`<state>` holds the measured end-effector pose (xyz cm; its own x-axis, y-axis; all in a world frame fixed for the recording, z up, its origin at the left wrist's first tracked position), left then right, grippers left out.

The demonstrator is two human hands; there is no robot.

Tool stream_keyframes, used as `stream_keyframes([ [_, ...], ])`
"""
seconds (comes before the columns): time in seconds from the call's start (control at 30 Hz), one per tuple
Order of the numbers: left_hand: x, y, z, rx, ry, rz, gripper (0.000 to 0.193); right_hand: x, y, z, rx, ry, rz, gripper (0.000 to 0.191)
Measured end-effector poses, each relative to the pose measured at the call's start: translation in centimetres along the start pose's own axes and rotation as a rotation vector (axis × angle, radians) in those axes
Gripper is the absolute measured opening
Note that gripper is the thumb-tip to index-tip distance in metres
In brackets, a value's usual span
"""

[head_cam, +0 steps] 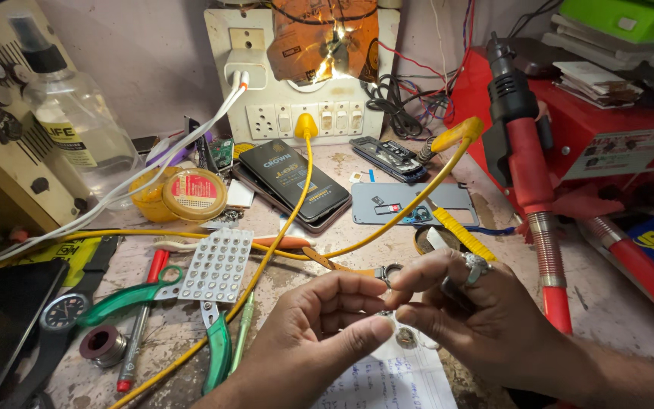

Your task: The person repairs a wristwatch at a cluttered workbench. They hold the watch dial and use tweezers to adjust and position small components on the movement, then pick up the watch case and use pliers to work on the watch strap and case parts.

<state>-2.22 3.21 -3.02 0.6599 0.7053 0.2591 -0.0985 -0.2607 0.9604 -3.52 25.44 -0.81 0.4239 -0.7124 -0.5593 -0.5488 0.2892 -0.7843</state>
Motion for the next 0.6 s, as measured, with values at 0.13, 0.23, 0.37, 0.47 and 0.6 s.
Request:
stream_keyframes([
  [0.13,0.4,0.6,0.0,0.057,-0.019,-0.051,0.048,-0.1,-0.8,0.1,-0.079,0.004,0.131,0.025],
  [0.23,0.4,0.8,0.2,0.051,0.021,-0.238,0.056,-0.1,-0.8,0.1,-0.102,0.008,0.189,0.022],
  [0.37,0.6,1.3,0.9,0.235,0.037,-0.601,0.061,-0.3,-0.4,0.1,-0.117,-0.014,0.159,0.023],
  [0.47,1.0,1.6,1.5,0.326,0.090,-0.835,0.064,-0.2,-0.6,0.2,-0.125,-0.009,0.234,0.023],
  [0.6,1.4,2.0,1.8,0.315,0.193,-1.017,0.066,-0.2,-1.1,-0.1,0.088,0.017,0.184,0.027],
])
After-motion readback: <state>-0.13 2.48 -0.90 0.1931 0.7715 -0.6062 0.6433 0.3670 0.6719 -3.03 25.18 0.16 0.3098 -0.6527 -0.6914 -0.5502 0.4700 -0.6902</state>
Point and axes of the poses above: each hand's wrist, its own z-axis away from the middle knuckle, its own x-axis out of the palm, y = z × x, the point moved 2 cm from there along -z, towards the middle knuckle, and after that the axes turned 14 degrees about -y, right-handed, at the moved point
